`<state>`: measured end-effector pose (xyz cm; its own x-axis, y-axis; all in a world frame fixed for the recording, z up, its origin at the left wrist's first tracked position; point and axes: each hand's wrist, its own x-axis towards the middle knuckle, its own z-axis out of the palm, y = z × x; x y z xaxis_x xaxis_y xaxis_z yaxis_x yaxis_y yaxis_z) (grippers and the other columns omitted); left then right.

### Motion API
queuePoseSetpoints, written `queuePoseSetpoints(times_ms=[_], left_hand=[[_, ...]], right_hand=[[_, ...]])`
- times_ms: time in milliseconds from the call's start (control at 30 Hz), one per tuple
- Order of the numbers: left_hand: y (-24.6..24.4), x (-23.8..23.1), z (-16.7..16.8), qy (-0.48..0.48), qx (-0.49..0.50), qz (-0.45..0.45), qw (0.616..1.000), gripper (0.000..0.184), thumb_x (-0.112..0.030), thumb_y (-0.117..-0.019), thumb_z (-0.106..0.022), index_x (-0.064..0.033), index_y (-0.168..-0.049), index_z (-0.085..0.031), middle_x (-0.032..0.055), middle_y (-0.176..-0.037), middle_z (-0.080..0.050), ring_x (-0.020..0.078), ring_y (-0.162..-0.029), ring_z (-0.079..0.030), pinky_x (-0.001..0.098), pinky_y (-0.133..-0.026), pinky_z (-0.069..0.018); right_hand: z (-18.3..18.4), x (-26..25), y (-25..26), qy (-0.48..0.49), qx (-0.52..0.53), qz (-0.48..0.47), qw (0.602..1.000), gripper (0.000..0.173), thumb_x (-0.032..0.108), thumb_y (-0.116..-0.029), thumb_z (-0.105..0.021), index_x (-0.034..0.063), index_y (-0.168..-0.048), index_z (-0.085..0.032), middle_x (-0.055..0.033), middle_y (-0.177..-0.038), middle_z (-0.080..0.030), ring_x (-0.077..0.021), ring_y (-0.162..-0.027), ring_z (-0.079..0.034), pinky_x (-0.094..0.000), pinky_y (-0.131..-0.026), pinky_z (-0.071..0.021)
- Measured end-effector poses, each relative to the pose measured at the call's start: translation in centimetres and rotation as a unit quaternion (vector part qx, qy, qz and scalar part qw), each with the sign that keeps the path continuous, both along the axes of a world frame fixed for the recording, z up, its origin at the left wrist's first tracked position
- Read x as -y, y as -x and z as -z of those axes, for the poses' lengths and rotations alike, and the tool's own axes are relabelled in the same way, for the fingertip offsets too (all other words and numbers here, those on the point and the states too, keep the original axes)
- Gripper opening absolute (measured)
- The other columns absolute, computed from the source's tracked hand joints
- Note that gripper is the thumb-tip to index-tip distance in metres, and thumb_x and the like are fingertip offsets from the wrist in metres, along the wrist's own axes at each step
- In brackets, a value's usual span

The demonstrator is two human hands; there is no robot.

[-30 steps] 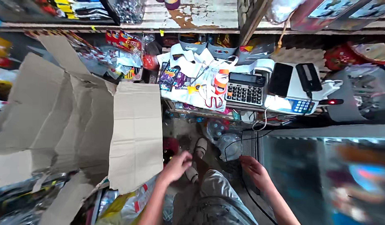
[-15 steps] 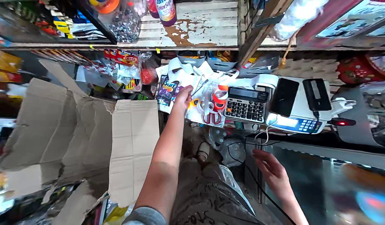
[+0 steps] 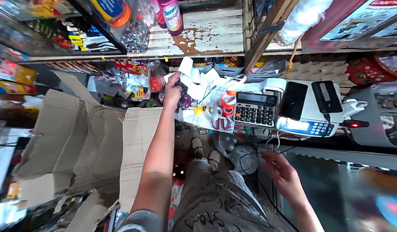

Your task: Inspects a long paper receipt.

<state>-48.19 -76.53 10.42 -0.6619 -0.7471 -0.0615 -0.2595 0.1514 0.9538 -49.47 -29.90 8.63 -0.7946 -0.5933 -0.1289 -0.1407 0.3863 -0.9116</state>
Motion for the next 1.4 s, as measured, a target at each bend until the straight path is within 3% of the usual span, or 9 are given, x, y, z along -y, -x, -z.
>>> queuePoseSetpoints(times_ms=[367,533,633,700,800,1000,1167,1233,1400], left_hand=[[-5.4,-2.9,-22.7,0.187,-0.224,0.164,0.942,0.048,0.002,-0.0955,-0.052,-0.0018,-0.143,-0.057,0.0116,-0.148,-0.053,0.0202,-0.131,-0.056,0.0364,-0.109,-0.0492],[-6.6,-5.6,-27.4,0.361,-0.208,0.116,0.902,0.056,0.007,-0.0867,-0.064,-0.0009,-0.142,-0.055,0.0158,-0.144,-0.050,0.0205,-0.112,-0.065,0.0332,-0.085,-0.0627],[-8.3,-6.7,-29.2,0.459,-0.121,0.090,0.876,0.062,0.007,-0.0834,-0.062,-0.0034,-0.144,-0.054,0.0144,-0.146,-0.050,0.0201,-0.125,-0.058,0.0343,-0.096,-0.0563],[-9.4,-6.6,-29.6,0.487,-0.066,0.096,0.866,0.069,0.006,-0.0823,-0.061,-0.0088,-0.149,-0.050,0.0105,-0.151,-0.046,0.0196,-0.132,-0.053,0.0384,-0.102,-0.0535],[-10.1,-3.8,-27.3,0.523,-0.100,0.117,0.838,0.077,-0.004,-0.0794,-0.061,-0.0167,-0.154,-0.045,0.0075,-0.153,-0.044,0.0159,-0.127,-0.056,0.0325,-0.086,-0.0597],[-13.7,-7.1,-30.0,0.330,-0.065,0.177,0.925,0.081,0.005,-0.0822,-0.057,-0.0125,-0.158,-0.038,0.0114,-0.159,-0.034,0.0190,-0.137,-0.048,0.0343,-0.100,-0.0543],[-14.5,-8.0,-28.6,0.188,-0.133,0.226,0.947,0.084,0.000,-0.0812,-0.057,-0.0110,-0.161,-0.031,0.0135,-0.158,-0.036,0.0204,-0.124,-0.060,0.0365,-0.092,-0.0597],[-14.9,-8.3,-28.0,0.132,-0.154,0.253,0.946,0.084,0.002,-0.0834,-0.054,-0.0105,-0.162,-0.027,0.0131,-0.156,-0.040,0.0203,-0.116,-0.065,0.0374,-0.089,-0.0611],[-16.2,-8.0,-22.3,-0.008,-0.285,0.382,0.879,0.079,-0.002,-0.0914,-0.056,-0.0149,-0.163,-0.025,0.0194,-0.144,-0.053,0.0215,-0.102,-0.069,0.0352,-0.077,-0.0619]], right_hand=[[-11.5,16.4,2.0,0.202,-0.160,-0.302,0.918,0.034,0.016,-0.0992,-0.057,0.0042,-0.130,-0.066,-0.0103,-0.126,-0.066,-0.0149,-0.115,-0.064,-0.0334,-0.099,-0.0548],[-17.5,23.2,-0.3,0.252,-0.131,-0.384,0.878,0.054,0.020,-0.1010,-0.057,0.0106,-0.153,-0.045,-0.0064,-0.128,-0.067,-0.0140,-0.114,-0.066,-0.0334,-0.100,-0.0552],[-19.4,24.8,-0.9,0.230,-0.077,-0.393,0.887,0.067,0.020,-0.1001,-0.059,0.0123,-0.159,-0.029,-0.0042,-0.122,-0.069,-0.0125,-0.106,-0.069,-0.0316,-0.093,-0.0575],[-19.7,24.9,-1.1,0.210,-0.039,-0.385,0.898,0.079,0.020,-0.1003,-0.061,0.0157,-0.164,-0.014,-0.0039,-0.122,-0.068,-0.0125,-0.103,-0.070,-0.0316,-0.091,-0.0586],[-18.9,24.4,-1.7,0.215,-0.009,-0.345,0.914,0.092,0.019,-0.0990,-0.064,0.0211,-0.165,0.001,-0.0056,-0.132,-0.062,-0.0138,-0.100,-0.070,-0.0322,-0.087,-0.0604],[-19.8,24.0,-2.3,0.317,-0.020,-0.228,0.920,0.102,0.014,-0.0936,-0.068,0.0265,-0.163,0.006,-0.0082,-0.155,-0.043,-0.0196,-0.115,-0.066,-0.0366,-0.087,-0.0608],[-22.2,23.6,-1.0,0.402,-0.048,-0.188,0.895,0.073,0.012,-0.1013,-0.059,0.0073,-0.160,-0.016,-0.0172,-0.156,-0.041,-0.0139,-0.112,-0.066,-0.0264,-0.085,-0.0583],[-21.4,25.2,1.5,0.479,-0.131,-0.154,0.854,0.071,0.020,-0.1003,-0.063,0.0021,-0.156,-0.023,-0.0204,-0.148,-0.048,-0.0213,-0.112,-0.068,-0.0325,-0.085,-0.0627],[-28.6,25.1,4.6,0.313,-0.189,-0.104,0.925,0.064,0.038,-0.0994,-0.053,0.0140,-0.157,-0.036,-0.0166,-0.152,-0.036,-0.0239,-0.127,-0.053,-0.0389,-0.095,-0.0563]])
